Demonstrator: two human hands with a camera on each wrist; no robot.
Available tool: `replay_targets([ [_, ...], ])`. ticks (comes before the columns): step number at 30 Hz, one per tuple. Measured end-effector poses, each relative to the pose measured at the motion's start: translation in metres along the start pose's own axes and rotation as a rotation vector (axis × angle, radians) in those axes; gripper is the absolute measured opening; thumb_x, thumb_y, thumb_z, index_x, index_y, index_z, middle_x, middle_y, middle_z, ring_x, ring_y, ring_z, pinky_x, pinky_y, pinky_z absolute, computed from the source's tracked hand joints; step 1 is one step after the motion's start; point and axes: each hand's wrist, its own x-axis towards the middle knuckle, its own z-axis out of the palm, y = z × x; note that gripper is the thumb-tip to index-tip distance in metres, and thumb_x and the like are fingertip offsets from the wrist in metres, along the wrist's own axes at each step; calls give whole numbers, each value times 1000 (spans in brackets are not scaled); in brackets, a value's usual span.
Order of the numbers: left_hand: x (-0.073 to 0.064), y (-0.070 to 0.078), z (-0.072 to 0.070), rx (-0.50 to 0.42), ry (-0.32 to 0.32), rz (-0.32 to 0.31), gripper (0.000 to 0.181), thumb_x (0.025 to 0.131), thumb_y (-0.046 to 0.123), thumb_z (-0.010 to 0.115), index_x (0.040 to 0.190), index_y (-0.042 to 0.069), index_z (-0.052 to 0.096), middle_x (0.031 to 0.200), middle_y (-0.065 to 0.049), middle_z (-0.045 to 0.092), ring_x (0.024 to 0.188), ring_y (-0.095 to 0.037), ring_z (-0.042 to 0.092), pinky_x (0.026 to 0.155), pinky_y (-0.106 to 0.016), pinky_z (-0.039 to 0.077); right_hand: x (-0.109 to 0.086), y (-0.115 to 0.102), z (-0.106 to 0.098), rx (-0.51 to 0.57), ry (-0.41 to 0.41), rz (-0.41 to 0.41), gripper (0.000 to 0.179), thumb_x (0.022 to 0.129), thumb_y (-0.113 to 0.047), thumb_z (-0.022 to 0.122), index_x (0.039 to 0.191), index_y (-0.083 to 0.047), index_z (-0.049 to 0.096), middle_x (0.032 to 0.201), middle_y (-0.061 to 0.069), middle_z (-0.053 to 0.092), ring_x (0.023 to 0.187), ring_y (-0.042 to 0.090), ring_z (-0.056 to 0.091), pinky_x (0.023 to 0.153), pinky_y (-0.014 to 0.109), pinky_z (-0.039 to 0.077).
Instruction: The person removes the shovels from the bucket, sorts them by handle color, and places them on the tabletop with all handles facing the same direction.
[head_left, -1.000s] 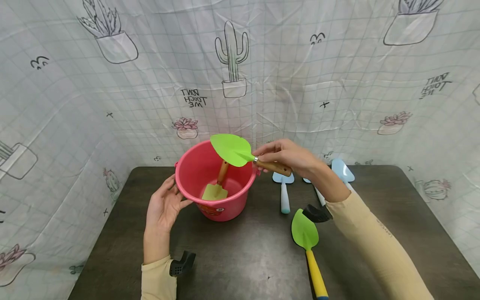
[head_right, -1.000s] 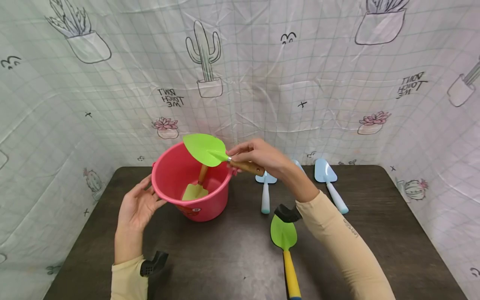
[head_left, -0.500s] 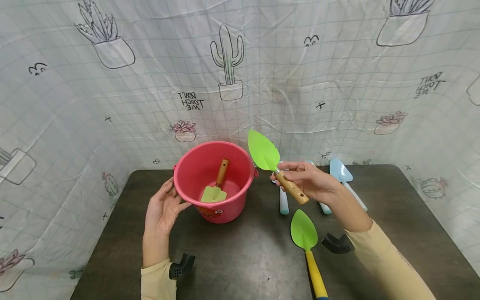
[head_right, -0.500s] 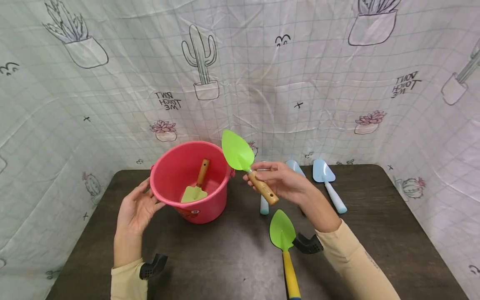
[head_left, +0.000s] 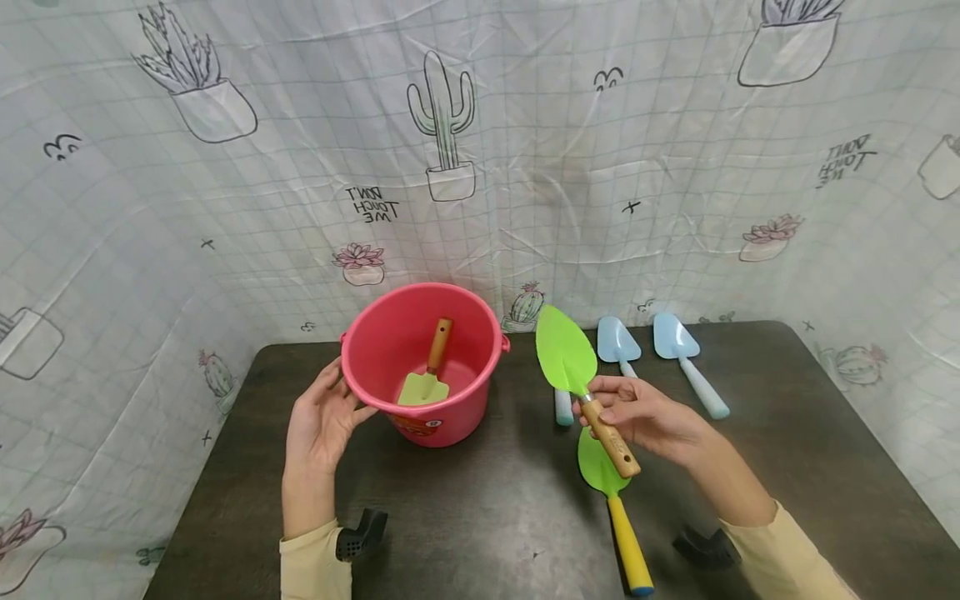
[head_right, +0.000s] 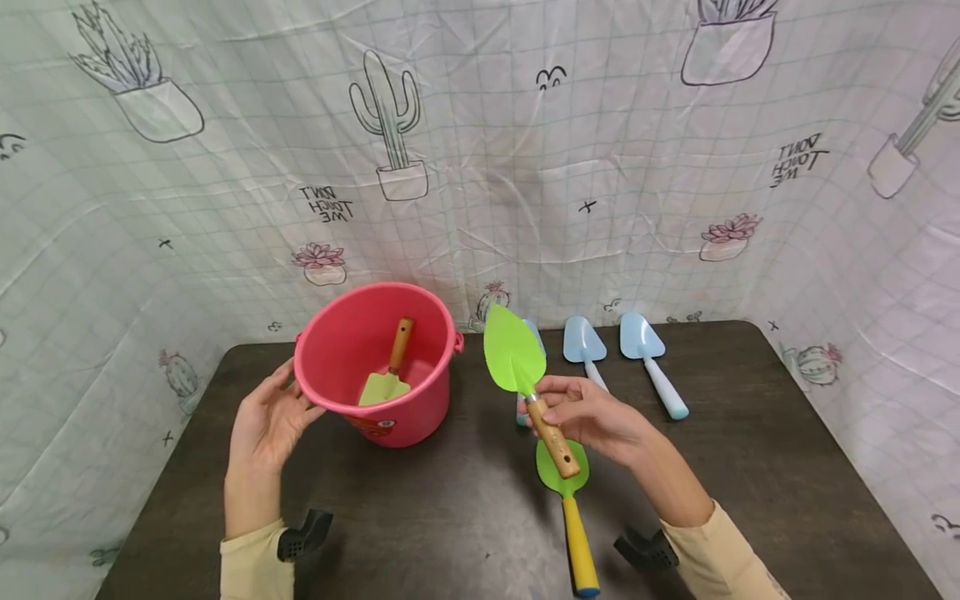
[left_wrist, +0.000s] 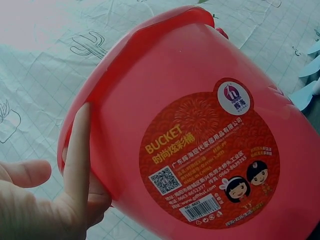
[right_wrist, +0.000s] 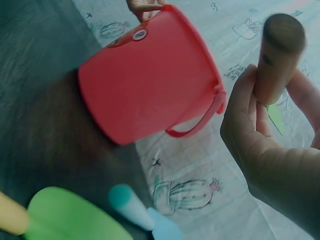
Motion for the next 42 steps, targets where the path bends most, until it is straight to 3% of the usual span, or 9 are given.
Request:
replay_targets([
  [4,0,-1,0,10,17,1,41,103,12,39,143,4,32,143,-17,36,112,-26,58,77,-52,53,-11,7,-6,-22,-11,-7,32,94,13,36,120,3,52,118,17,62,106,23,61,98,35,46],
  [9,-1,-1,0,-5,20,2,38,103,12,39,140,4,38,143,-17,36,112,-27,58,78,-53,52,-23,14,-15,-46,7,-25,31,94,12,36,116,2,55,120,16,62,107,24,61,98,38,46],
  [13,-4,1,-1,-23,33,-2,35,103,13,39,137,5,42,142,-16,37,113,-28,57,79,-53,52,-32,20,-20,-75,43,-3,30,95,11,36,116,1,55,119,15,62,106,23,62,98,39,46],
  [17,-7,3,-2,-27,46,-8,38,103,13,38,141,6,38,144,-15,35,116,-29,54,80,-54,50,-38,27,-24,-62,56,28,31,94,11,35,117,1,54,119,14,62,106,23,61,98,40,46],
  [22,-8,3,-3,-30,32,-6,41,104,12,37,144,6,32,146,-16,34,117,-30,54,81,-55,49,-43,30,-27,-50,73,24,29,94,11,36,116,2,53,118,14,62,105,23,61,97,39,47],
  [28,-8,-2,-4,-39,-13,4,31,104,11,34,132,2,44,135,-17,44,110,-29,58,77,-54,52,-51,34,-31,-71,85,19,30,95,10,35,116,1,56,118,12,62,105,22,61,96,39,47],
  [34,-7,-7,-2,-40,-8,-4,29,104,11,35,130,2,45,137,-17,39,111,-29,57,78,-54,52,-65,37,-35,-68,90,16,34,96,10,32,119,1,56,119,11,62,106,21,61,96,35,48],
  [42,-1,-4,1,-49,-22,6,28,104,11,34,128,2,46,136,-18,41,112,-30,57,78,-55,51,-80,33,-46,-135,166,24,34,98,7,32,122,4,55,119,10,62,107,20,60,96,32,47],
])
